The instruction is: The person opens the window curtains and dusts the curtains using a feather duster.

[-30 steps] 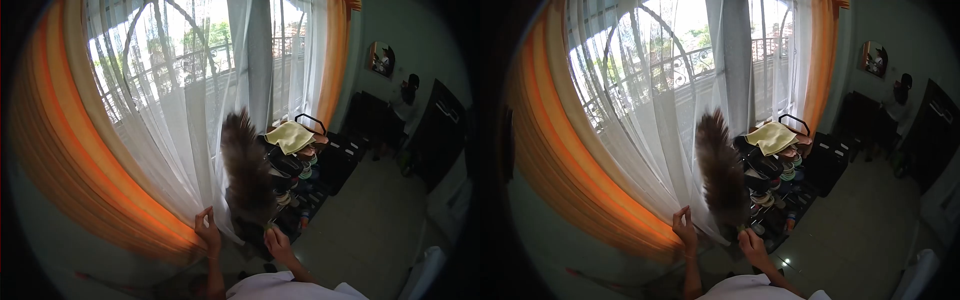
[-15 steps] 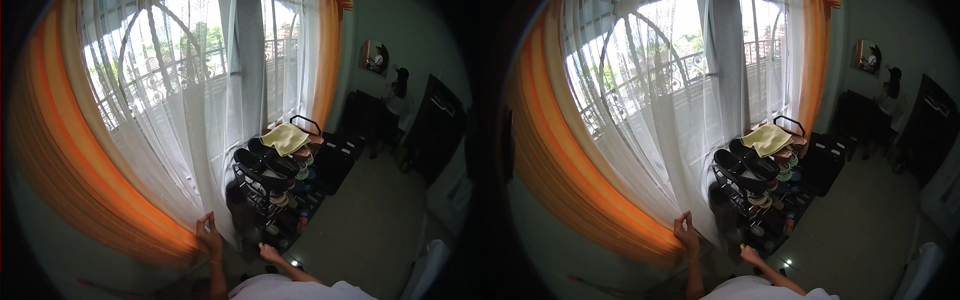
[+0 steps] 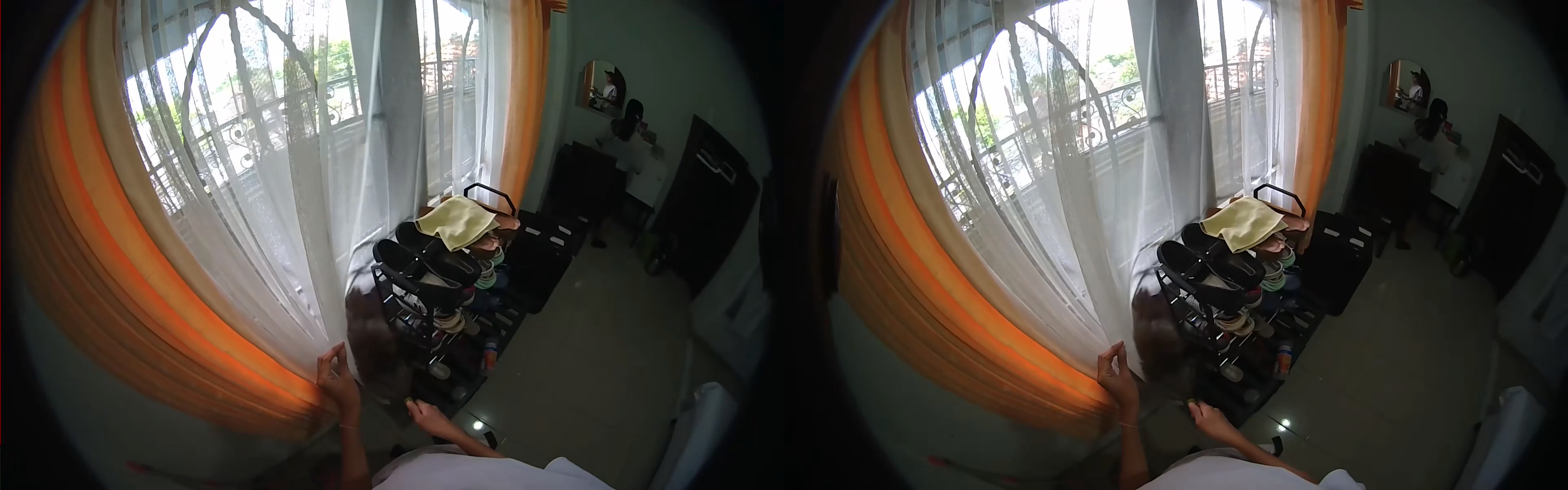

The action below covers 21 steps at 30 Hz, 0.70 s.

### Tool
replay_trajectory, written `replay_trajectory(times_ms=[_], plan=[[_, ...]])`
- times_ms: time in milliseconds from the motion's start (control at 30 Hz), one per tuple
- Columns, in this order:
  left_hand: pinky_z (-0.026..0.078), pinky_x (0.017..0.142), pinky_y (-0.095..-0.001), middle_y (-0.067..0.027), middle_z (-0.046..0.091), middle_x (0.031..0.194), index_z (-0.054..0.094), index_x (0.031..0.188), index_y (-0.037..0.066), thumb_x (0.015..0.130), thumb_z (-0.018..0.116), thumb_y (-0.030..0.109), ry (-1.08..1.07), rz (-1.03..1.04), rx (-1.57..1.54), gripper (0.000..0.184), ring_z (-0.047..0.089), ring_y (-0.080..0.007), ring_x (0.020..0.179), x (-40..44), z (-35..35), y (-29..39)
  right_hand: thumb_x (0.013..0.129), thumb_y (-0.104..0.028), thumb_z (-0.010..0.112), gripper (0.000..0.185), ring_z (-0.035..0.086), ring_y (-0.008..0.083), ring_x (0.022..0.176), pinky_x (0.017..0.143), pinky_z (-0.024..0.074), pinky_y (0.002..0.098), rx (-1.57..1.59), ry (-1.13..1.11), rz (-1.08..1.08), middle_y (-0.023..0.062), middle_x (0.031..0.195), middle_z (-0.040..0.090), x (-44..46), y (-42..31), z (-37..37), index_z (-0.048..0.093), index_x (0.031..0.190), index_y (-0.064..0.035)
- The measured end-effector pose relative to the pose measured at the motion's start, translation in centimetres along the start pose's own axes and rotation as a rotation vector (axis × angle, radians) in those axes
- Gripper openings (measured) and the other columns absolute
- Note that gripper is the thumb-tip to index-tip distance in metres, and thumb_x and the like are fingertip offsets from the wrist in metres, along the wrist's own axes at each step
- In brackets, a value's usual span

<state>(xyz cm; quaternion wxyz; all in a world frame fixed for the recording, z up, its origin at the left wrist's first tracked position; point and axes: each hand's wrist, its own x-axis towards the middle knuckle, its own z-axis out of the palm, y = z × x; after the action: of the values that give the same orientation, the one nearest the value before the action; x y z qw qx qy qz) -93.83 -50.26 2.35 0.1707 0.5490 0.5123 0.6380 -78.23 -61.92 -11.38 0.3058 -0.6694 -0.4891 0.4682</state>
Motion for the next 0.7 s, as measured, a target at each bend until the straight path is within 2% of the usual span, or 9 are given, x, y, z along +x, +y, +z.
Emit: replay_trajectory(times_ms=[33,167,233,367,433,567,667,700], plan=[[0.048,0.086,-0.0316,-0.0075,0.065,0.092,0.069,0.097,-0.001,0.091,0.063,0.003,-0.004,0.002,-0.003,0.009,0.061,-0.0169,0.09,0.0,0.0,-0.2,0.098,-0.048,0.044,0.051,0.064,0.0201,0.071,0.062,0.0483,0.0348,-0.105,-0.01,-0.065,0.0154,0.077,0.063,0.6,1.4,0.8,0.062,0.089,-0.0016],[0.048,0.085,-0.0323,-0.008,0.066,0.092,0.07,0.098,0.0,0.091,0.064,0.004,0.03,0.0,-0.019,0.01,0.061,-0.0186,0.089,0.2,-0.3,-0.6,0.098,-0.05,0.043,0.053,0.063,0.0184,0.075,0.062,0.0481,0.0352,-0.22,-0.08,0.029,0.0162,0.083,0.064,0.3,4.1,-0.2,0.062,0.088,-0.0016],[0.048,0.083,-0.033,-0.0086,0.067,0.09,0.071,0.098,0.0,0.09,0.065,0.005,0.062,-0.004,-0.029,0.011,0.061,-0.0204,0.087,0.2,-0.7,-0.7,0.096,-0.053,0.04,0.059,0.066,0.0393,0.091,0.083,0.0483,0.0466,-0.045,-0.232,0.268,0.0224,0.086,0.068,-0.7,3.8,-2.0,0.066,0.09,-0.001],[0.048,0.083,-0.033,-0.0083,0.066,0.091,0.07,0.098,-0.001,0.09,0.065,0.003,0.083,0.028,-0.021,0.01,0.061,-0.0195,0.088,0.6,-1.3,-0.8,0.096,-0.052,0.042,0.057,0.067,0.0352,0.09,0.081,0.0489,0.0444,-0.083,-0.103,0.248,0.0199,0.086,0.069,-3.1,0.7,-3.4,0.067,0.087,-0.0018],[0.048,0.084,-0.0329,-0.0083,0.066,0.091,0.07,0.098,-0.001,0.09,0.065,0.003,0.089,0.034,-0.023,0.01,0.061,-0.0192,0.088,0.7,-1.4,-0.7,0.096,-0.049,0.045,0.052,0.067,0.0371,0.09,0.08,0.0489,0.0461,0.032,0.063,0.115,0.0199,0.087,0.069,-4.1,-2.2,-3.8,0.066,0.091,-0.0024],[0.048,0.089,-0.0312,-0.0071,0.065,0.094,0.068,0.098,-0.002,0.092,0.063,0.002,0.036,-0.018,-0.049,0.009,0.061,-0.0164,0.093,0.4,-1.1,-0.3,0.097,-0.045,0.046,0.047,0.065,0.0402,0.092,0.081,0.0493,0.0481,0.057,0.088,-0.004,0.0221,0.089,0.068,-4.0,-5.6,-3.1,0.064,0.095,-0.0022],[0.048,0.089,-0.0313,-0.0074,0.065,0.094,0.068,0.098,-0.002,0.092,0.063,0.002,0.017,-0.027,-0.048,0.009,0.061,-0.0165,0.093,0.4,-0.9,0.0,0.099,-0.044,0.042,0.048,0.062,0.0454,0.096,0.084,0.0481,0.0519,0.002,0.009,-0.034,0.0267,0.092,0.066,-2.3,-3.1,-1.2,0.063,0.099,-0.0013],[0.048,0.089,-0.0314,-0.0074,0.065,0.094,0.068,0.098,-0.002,0.092,0.063,0.002,0.014,-0.03,-0.029,0.009,0.061,-0.0166,0.093,0.4,-0.9,0.0,0.099,-0.045,0.041,0.05,0.061,0.0465,0.097,0.085,0.0477,0.0526,-0.138,-0.032,-0.005,0.0279,0.094,0.066,-1.8,-1.3,-0.7,0.063,0.099,-0.0004]])
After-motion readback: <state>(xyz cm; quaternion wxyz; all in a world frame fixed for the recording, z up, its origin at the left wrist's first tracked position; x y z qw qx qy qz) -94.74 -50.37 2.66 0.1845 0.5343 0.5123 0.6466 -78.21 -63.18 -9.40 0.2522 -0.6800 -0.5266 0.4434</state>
